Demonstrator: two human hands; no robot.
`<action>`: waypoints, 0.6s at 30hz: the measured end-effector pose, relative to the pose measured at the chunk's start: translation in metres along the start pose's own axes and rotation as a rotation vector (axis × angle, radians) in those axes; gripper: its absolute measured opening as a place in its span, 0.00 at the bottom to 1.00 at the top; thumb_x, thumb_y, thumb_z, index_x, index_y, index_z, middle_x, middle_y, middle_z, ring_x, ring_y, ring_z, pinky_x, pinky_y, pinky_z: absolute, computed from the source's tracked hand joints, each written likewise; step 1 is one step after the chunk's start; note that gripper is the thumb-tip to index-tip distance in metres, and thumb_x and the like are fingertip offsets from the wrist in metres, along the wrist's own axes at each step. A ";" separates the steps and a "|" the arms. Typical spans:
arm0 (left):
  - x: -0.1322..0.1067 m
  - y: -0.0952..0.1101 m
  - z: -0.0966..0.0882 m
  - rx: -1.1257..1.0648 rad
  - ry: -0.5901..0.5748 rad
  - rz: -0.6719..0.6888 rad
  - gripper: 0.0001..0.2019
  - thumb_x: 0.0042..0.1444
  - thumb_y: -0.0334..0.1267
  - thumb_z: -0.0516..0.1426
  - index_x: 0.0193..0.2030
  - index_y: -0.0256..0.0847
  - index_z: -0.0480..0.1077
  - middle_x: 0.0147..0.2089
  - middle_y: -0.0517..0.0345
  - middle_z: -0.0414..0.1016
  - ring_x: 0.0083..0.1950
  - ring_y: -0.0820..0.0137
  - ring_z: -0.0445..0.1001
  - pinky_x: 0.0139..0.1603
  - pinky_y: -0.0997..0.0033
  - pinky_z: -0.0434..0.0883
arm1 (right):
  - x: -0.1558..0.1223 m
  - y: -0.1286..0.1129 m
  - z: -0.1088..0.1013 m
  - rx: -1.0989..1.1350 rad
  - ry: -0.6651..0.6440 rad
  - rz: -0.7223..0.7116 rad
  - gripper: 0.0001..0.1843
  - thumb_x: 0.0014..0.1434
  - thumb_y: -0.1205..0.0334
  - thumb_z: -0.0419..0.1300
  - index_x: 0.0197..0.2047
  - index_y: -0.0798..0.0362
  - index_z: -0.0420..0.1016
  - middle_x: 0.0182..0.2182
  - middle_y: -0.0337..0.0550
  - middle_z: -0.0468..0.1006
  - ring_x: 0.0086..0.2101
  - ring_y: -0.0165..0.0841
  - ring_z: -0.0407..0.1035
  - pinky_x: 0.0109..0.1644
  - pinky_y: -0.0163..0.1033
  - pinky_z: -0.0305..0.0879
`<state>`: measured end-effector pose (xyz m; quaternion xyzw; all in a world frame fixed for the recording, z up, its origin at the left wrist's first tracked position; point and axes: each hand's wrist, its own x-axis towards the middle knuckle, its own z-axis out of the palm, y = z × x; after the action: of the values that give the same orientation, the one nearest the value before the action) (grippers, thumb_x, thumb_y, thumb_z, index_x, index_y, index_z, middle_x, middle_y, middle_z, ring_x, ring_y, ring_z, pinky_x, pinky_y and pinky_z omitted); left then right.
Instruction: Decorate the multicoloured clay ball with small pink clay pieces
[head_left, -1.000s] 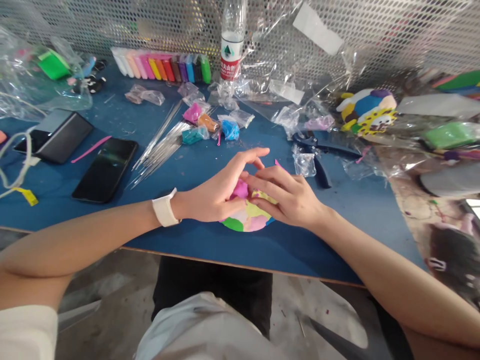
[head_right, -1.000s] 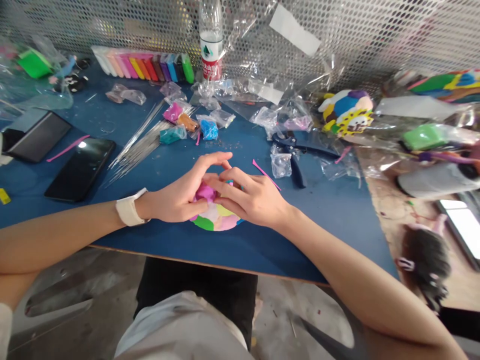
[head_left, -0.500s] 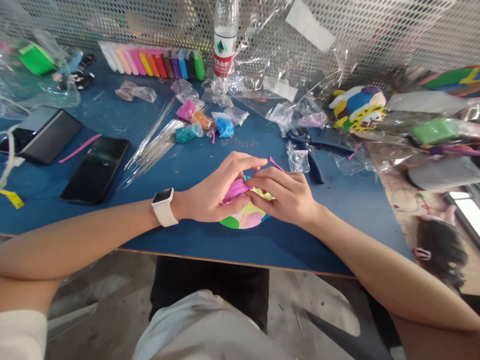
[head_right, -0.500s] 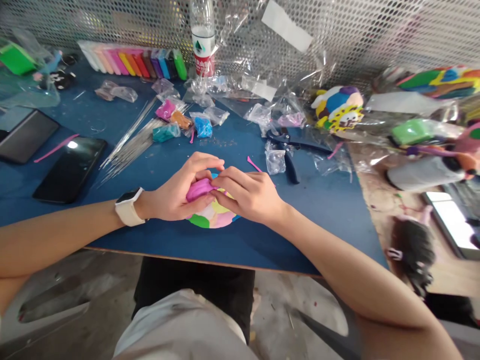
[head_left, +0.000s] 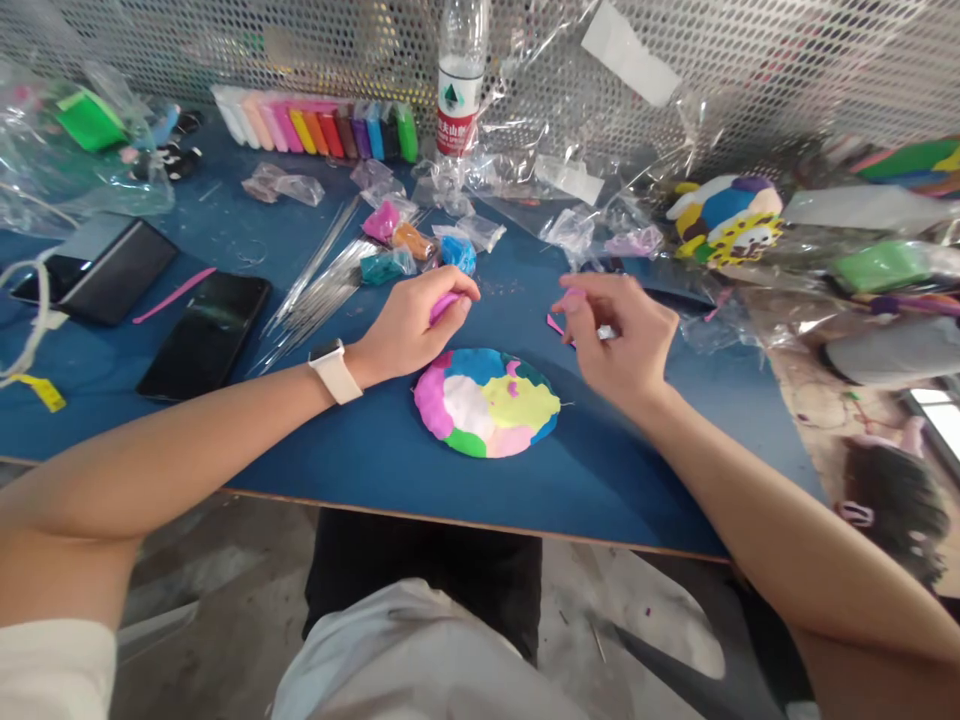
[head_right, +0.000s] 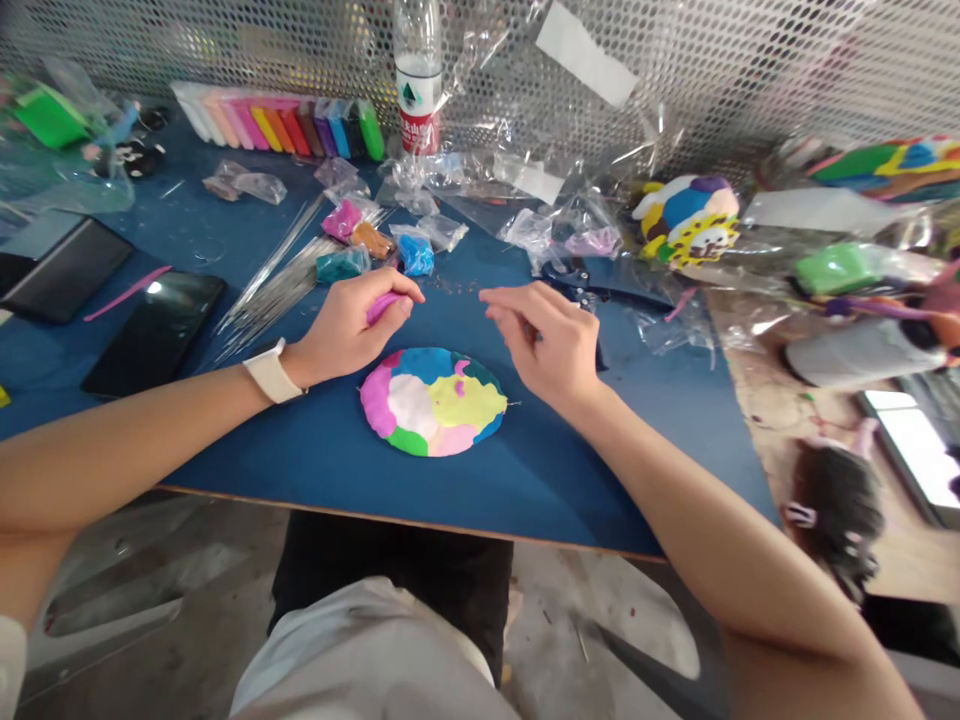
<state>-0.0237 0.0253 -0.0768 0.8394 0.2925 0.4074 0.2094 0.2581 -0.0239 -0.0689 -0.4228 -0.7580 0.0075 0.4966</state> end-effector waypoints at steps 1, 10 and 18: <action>0.000 0.001 0.000 0.002 -0.015 -0.009 0.12 0.77 0.42 0.54 0.49 0.40 0.77 0.48 0.49 0.85 0.49 0.62 0.83 0.56 0.59 0.78 | -0.002 -0.002 0.000 -0.011 -0.034 -0.032 0.11 0.78 0.53 0.62 0.54 0.44 0.87 0.36 0.44 0.89 0.25 0.35 0.80 0.29 0.42 0.76; -0.004 0.010 0.001 0.029 -0.071 0.059 0.15 0.78 0.44 0.52 0.44 0.42 0.77 0.41 0.51 0.81 0.42 0.64 0.79 0.49 0.61 0.76 | -0.005 -0.008 0.001 -0.066 -0.143 -0.092 0.04 0.72 0.56 0.72 0.44 0.45 0.87 0.37 0.39 0.91 0.25 0.33 0.80 0.31 0.40 0.78; -0.005 0.008 0.002 0.013 -0.078 0.082 0.14 0.78 0.41 0.53 0.46 0.41 0.77 0.40 0.53 0.81 0.41 0.65 0.78 0.48 0.62 0.75 | -0.012 -0.006 0.001 0.027 -0.230 -0.022 0.14 0.81 0.57 0.59 0.63 0.48 0.79 0.47 0.45 0.92 0.35 0.35 0.88 0.35 0.36 0.80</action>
<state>-0.0218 0.0160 -0.0767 0.8673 0.2523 0.3805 0.1985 0.2552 -0.0351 -0.0753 -0.4040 -0.8144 0.0606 0.4121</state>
